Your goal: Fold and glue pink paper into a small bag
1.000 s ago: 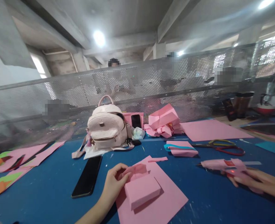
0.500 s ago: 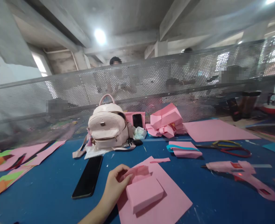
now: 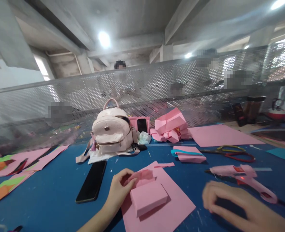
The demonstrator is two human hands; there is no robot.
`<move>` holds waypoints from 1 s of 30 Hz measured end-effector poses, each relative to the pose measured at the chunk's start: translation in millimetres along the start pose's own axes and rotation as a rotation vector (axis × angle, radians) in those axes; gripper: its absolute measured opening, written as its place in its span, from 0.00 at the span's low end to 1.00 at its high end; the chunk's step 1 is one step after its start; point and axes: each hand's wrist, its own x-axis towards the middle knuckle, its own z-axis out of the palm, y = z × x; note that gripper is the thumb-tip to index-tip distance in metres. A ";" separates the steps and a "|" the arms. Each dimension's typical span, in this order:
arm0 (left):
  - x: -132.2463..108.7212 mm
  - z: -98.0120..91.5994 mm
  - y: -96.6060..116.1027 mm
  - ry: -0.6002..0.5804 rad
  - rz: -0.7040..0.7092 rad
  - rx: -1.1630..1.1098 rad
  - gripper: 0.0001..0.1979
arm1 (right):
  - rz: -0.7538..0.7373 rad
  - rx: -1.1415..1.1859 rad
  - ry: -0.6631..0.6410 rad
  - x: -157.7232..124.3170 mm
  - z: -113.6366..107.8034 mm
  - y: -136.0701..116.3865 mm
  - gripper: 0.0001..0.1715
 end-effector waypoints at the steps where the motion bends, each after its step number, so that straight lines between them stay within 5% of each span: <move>1: 0.0 0.1 -0.1 0.003 0.001 -0.003 0.07 | -0.014 0.063 -0.062 16.2 4.4 -13.3 0.09; 6: -0.3 0.9 -0.8 0.003 -0.012 -0.039 0.08 | 0.038 0.383 0.085 78.1 47.0 -27.3 0.14; 13: -0.6 -0.2 -0.6 -0.017 -0.034 -0.066 0.09 | -0.021 0.493 0.061 120.9 91.6 -17.1 0.16; 30: -2.8 0.3 -9.4 -0.083 -0.066 -0.047 0.09 | 0.036 0.623 -0.026 122.4 94.5 -11.5 0.09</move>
